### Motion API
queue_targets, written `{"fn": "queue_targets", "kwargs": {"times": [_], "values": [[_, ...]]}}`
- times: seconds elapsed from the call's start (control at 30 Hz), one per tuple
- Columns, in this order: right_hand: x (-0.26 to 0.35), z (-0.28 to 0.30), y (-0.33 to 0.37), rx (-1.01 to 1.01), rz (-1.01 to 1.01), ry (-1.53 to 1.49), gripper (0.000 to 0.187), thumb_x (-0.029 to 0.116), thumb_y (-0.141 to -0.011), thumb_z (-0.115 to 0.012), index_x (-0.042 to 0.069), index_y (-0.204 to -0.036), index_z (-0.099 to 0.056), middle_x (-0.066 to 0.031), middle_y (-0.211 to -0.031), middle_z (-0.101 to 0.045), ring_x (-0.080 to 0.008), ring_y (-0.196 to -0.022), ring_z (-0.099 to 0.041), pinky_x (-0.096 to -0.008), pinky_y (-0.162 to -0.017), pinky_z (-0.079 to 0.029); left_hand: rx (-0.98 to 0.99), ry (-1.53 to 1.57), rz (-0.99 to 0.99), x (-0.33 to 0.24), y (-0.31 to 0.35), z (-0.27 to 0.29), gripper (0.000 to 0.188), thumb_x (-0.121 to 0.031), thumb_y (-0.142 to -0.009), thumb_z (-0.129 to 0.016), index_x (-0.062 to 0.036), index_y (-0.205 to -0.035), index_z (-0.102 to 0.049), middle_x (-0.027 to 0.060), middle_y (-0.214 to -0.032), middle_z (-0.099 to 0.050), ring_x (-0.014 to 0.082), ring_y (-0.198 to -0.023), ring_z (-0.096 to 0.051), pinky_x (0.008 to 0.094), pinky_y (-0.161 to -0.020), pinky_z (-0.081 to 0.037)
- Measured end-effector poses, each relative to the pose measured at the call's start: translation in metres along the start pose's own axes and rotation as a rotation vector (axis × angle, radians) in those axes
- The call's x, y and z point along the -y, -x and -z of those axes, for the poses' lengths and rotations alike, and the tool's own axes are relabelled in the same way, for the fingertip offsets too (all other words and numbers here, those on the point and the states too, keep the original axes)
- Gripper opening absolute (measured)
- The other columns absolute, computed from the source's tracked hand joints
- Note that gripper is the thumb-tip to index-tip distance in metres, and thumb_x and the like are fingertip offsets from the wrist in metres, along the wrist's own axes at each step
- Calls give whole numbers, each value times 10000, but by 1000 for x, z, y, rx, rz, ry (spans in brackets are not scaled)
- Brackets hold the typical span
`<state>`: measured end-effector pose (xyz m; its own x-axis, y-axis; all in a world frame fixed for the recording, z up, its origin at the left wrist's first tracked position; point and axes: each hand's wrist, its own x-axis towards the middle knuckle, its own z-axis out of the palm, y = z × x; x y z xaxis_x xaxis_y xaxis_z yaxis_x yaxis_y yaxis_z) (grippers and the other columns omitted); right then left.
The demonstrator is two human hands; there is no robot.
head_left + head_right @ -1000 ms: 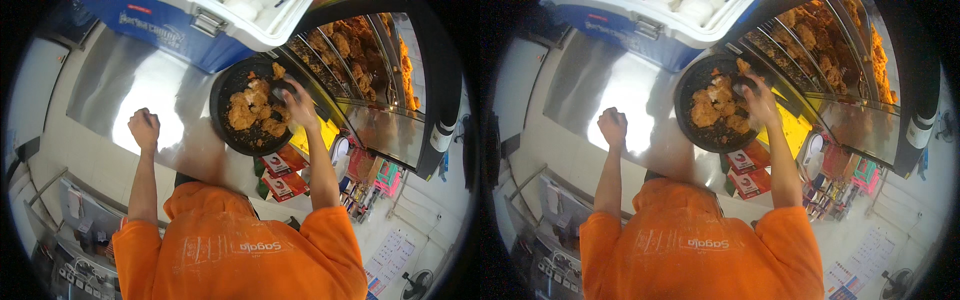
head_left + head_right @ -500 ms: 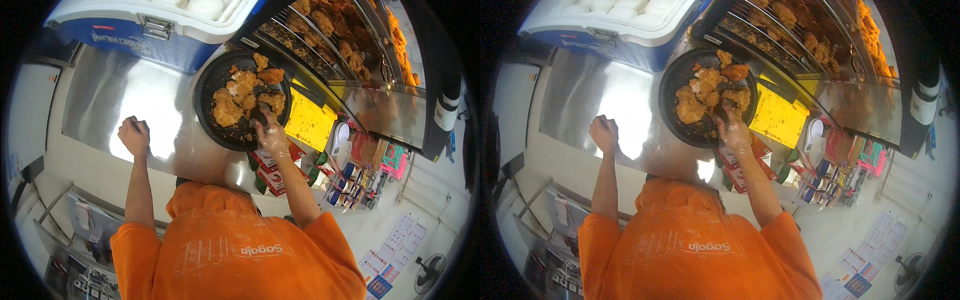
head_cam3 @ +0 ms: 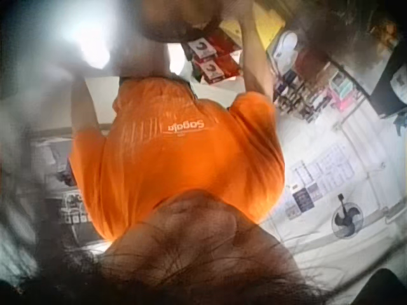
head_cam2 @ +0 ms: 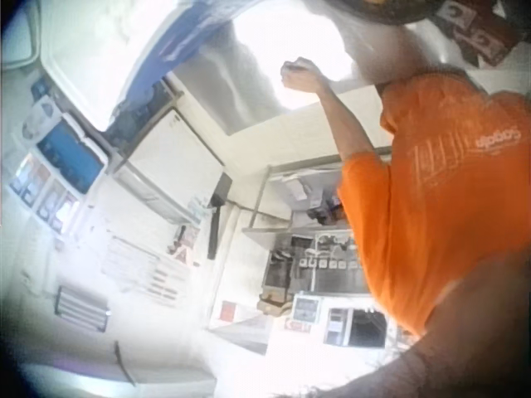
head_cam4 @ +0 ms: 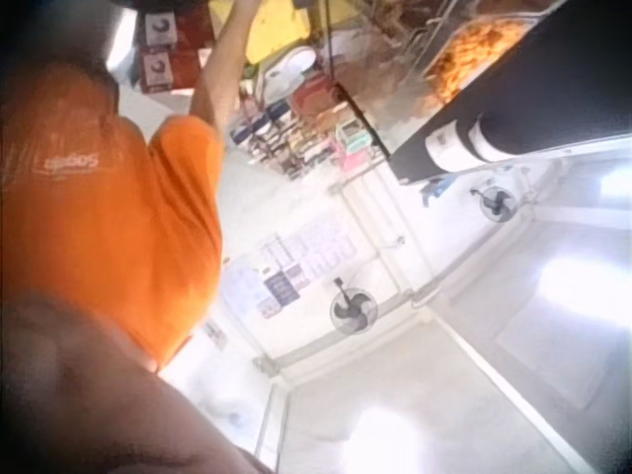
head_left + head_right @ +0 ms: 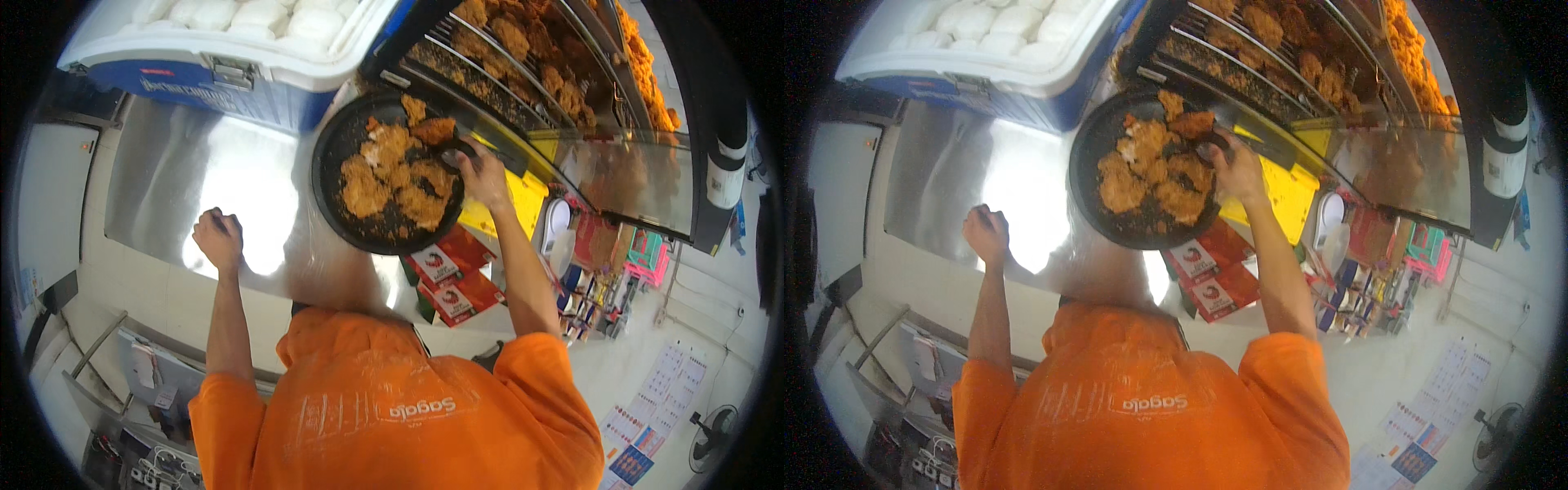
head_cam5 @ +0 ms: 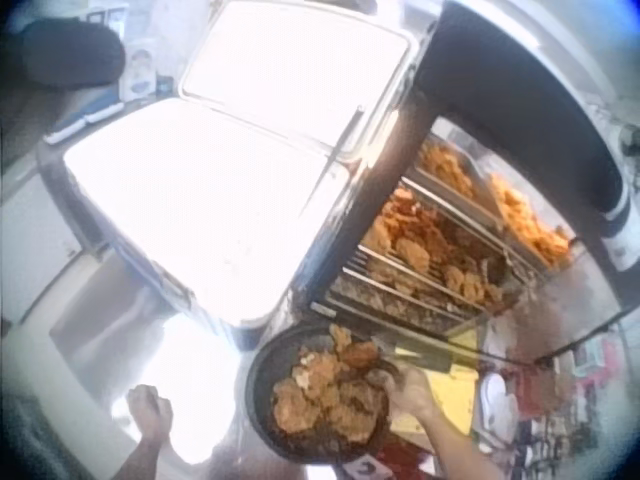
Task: The person assembles multiple meal boxes by placing rice balls, fried chicken, scrambled eggs, and pickles into compartments. They add condiment packets, close the boxes, and arrange them on the counter. The person also handles a printed receipt and retrieves items from a heated display case.
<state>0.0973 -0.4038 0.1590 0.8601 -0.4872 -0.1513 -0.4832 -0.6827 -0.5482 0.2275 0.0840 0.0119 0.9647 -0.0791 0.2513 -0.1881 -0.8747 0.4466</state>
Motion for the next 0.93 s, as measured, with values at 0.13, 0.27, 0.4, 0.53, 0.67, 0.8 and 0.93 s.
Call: {"fn": "queue_targets", "kwargs": {"times": [0.13, 0.27, 0.4, 0.53, 0.67, 0.8, 0.93], "values": [[-27, -49, 70, -69, -5, 239, 412, 239, -979, -596, 138, -1377, -568, -269, -1103, -690, -431, -1055, -664, -451, -909, -531, 32, -41, 41, -6, 4, -3, 176, -187, -817, -594, -54, -925, -632, 131, -903, -655, 345, -857, -571, 459, -837, -413], [-14, -24, 39, -9, -69, -132, 446, 248, -990, -614, 61, -1388, -542, -179, -1104, -727, -292, -1016, -705, -393, -905, -536, -1, -43, 21, -1, 6, -4, 184, -195, -809, -597, -54, -926, -624, 126, -890, -644, 341, -857, -570, 456, -837, -415], [24, -36, -9, 76, -412, -818, 591, 396, -995, -629, 77, -1466, -470, -103, -1274, -639, -236, -1120, -632, -353, -950, -509, -2, -43, 12, 1, 5, -6, 170, -176, -822, -581, -56, -935, -623, 123, -895, -641, 339, -861, -573, 452, -839, -418], [67, -50, -39, 122, -540, -449, 682, 545, -960, -613, 53, -1422, -518, -179, -1288, -620, -336, -1178, -605, -377, -1003, -479, 7, -27, 36, -1, 6, -5, 174, -171, -826, -566, -49, -936, -624, 133, -918, -660, 340, -864, -575, 453, -855, -420], [27, -55, -22, 14, -385, 295, 697, 587, -962, -550, 35, -1388, -551, -204, -1332, -602, -368, -1245, -566, -435, -1054, -445, 39, -56, 72, 1, 4, -3, 193, -187, -824, -568, -45, -940, -626, 139, -942, -668, 342, -868, -576, 453, -863, -419], [10, -70, 5, 231, -358, 549, 743, 534, -927, -612, -8, -1422, -498, -216, -1360, -573, -385, -1284, -539, -450, -1077, -437, 12, -41, 54, -6, 6, -2, 199, -192, -814, -566, -39, -926, -625, 141, -919, -669, 354, -868, -581, 462, -860, -421], [-30, -100, 0, 236, -432, 422, 712, 638, -897, -564, 65, -1315, -637, -238, -1450, -510, -380, -1384, -419, -471, -1142, -325, 40, -33, 4, 0, 3, -7, 204, -198, -810, -565, -41, -928, -621, 138, -932, -670, 354, -881, -583, 461, -875, -416]]}}
